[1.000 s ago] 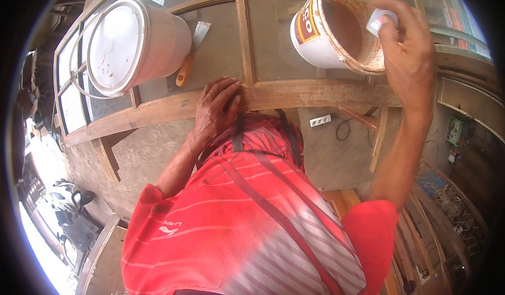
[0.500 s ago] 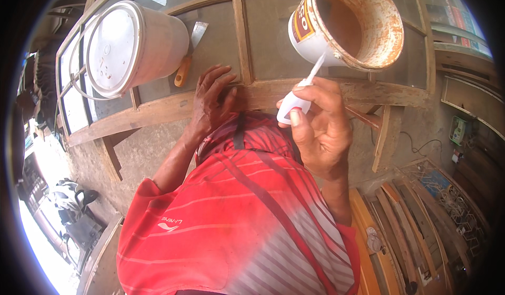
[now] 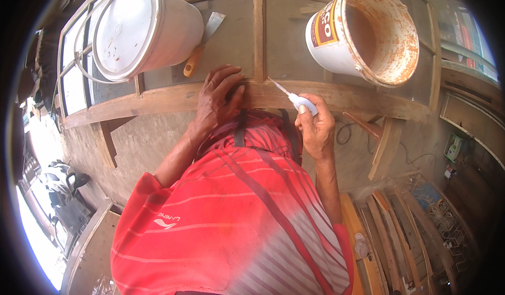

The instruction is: The person applies a white adhesive from a tube into the joints of a wooden window frame. They use their fingers to spread the adhesive and ensure it fills the gaps between the wooden pieces. The person works on multiple joints along the frame's perimeter.

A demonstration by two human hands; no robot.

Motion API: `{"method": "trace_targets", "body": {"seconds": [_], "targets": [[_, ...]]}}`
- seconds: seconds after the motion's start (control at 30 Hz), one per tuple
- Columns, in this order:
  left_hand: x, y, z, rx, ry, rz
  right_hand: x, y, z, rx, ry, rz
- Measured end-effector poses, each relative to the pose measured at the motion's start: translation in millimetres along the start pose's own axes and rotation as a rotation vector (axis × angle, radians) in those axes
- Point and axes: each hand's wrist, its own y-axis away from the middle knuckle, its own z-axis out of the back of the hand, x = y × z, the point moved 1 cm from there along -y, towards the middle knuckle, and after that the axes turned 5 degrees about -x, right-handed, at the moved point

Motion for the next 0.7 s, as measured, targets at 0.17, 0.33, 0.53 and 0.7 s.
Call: {"method": "trace_targets", "body": {"seconds": [0.17,0.33,0.53,0.7], "targets": [[1,2,0,-0.020,0.002,0.000,-9,-5,-2,-0.023,0.116,0.077],[3,2,-1,-0.015,0.027,0.012,-12,-8,-1,-0.037,0.212,0.154],[3,2,-2,-0.009,0.032,0.012,-12,-7,1,0.009,-0.119,-0.118],[4,1,-2,0.005,0.028,0.007,-23,-14,3,0.097,-0.586,-0.137]]}}
